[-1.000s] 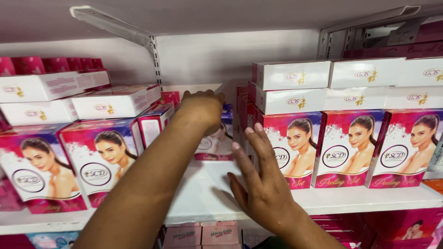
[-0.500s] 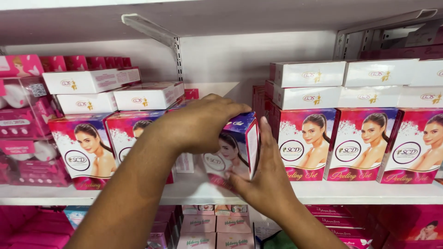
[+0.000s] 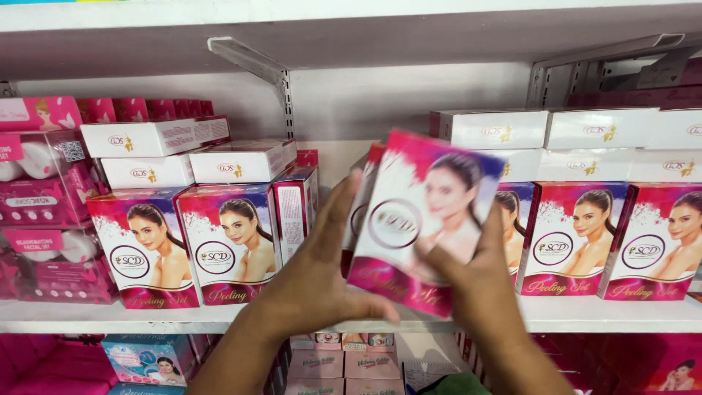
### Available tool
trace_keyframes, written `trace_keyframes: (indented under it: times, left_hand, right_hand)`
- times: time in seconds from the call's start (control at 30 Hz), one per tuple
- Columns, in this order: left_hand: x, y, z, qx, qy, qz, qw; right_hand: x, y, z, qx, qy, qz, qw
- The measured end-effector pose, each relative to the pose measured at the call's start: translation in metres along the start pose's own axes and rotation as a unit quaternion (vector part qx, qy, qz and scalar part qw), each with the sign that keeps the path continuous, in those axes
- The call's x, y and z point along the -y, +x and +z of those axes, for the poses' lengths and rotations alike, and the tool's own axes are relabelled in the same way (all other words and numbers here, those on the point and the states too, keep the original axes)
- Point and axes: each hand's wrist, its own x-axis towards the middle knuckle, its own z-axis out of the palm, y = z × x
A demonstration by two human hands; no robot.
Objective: The person organizes and cleans beauty product boxes on a store shelf by repositioning them by hand, then picking up individual boxes and wiping them with a cloth before returning them to the shelf.
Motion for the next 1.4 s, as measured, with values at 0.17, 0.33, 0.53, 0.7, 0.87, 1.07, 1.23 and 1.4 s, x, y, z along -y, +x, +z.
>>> trace_keyframes:
  times: [0.17,0.33,0.53,0.7,0.87,1.07,1.23,1.4]
  left_hand:
    - [-0.009,0.009,0.020,-0.035,0.079,0.159,0.984]
    - [-0.032,0.030,0.035,-0.135,0.048,0.175,0.974]
    - [-0.068,0.056,0.049,-0.160,-0.023,0.103,0.981]
    - [-0.068,0.079,0.056,-0.195,-0.011,0.155,0.968]
    - [-0.090,0.100,0.056,-0.190,-0.113,0.134,0.966]
    - [-0.085,0.106,0.063,-0.179,-0.060,0.086,0.978]
    - [-0.069,0.107,0.045,-0.208,0.000,0.067,0.976]
    - [-0.058,0.125,0.044,-0.232,-0.045,0.018,0.971]
  right_hand:
    - [0.028,0.023,-0.032,0.031,0.195,0.085,0.977]
    - [0.079,0.022,-0.031,-0.011,0.086,0.003,0.996]
    - [0.093,0.004,-0.048,0.083,0.144,-0.166,0.972]
    - [0.083,0.006,-0.063,0.070,-0.104,-0.248,0.961]
    - [0.080,0.020,-0.071,0.019,-0.124,-0.257,0.958]
    - [0.094,0.028,-0.089,0.014,-0.090,-0.220,0.971]
    - [0.096,0.059,-0.144,0.068,0.002,-0.263,0.962]
    - [0.095,0.087,-0.180,0.075,-0.087,-0.287,0.951]
